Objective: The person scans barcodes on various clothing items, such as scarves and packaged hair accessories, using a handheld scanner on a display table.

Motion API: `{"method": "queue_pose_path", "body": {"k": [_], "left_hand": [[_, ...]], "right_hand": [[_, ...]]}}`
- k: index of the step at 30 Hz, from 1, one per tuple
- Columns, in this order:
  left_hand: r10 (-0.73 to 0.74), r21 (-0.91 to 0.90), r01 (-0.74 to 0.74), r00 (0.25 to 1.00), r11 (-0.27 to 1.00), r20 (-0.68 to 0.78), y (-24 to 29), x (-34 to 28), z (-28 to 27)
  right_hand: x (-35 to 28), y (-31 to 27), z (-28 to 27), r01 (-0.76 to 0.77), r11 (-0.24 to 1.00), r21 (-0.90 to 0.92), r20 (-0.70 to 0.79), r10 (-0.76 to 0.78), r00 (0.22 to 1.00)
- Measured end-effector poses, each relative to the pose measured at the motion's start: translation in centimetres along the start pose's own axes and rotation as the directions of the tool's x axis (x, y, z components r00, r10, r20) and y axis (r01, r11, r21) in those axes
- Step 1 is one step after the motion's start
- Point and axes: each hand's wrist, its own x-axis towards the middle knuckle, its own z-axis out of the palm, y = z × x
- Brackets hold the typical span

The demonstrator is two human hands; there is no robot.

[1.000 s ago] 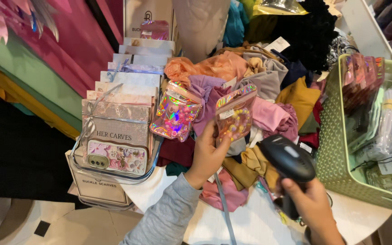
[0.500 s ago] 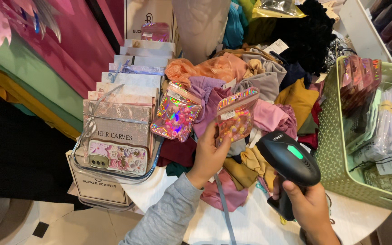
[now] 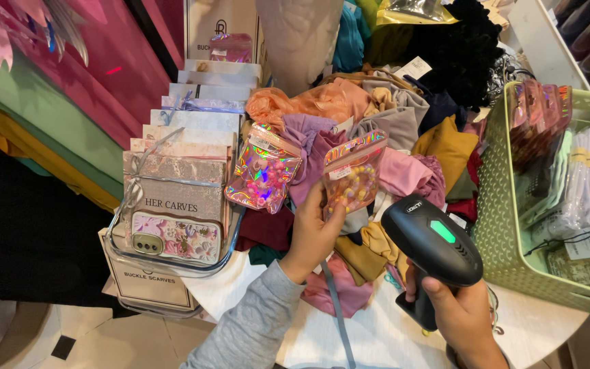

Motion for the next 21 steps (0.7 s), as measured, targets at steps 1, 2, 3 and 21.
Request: {"method": "queue_pose_path", "body": {"k": [1,2,3,21], "left_hand": [[-0.004,0.006,0.004,1.0,1.0,-0.004,0.0,0.0,0.0],[-0.004,0.006,0.004,1.0,1.0,-0.003,-0.1,0.0,0.0],[-0.002,0.013,0.002,1.0,1.0,-0.003,-0.1,0.0,0.0],[0.415,0.469,-0.3,0.895,0.831,-0.163,-2.2,-0.5,-1.2]], "right_hand": [[0.0,-0.2,0.1,0.005,1.0,-0.022,0.001,-0.005,1.0],[0.0,-0.5,0.2,0.005,1.0,-0.022,0.0,-0.005,1.0],[0.1,-0.9,0.4,0.014,0.999,-0.051,0.016,-0.013,1.0],[-0.2,-1.3,-0.8,-0.101,0.994,-0.046,0.046,0.103,0.994]]}}
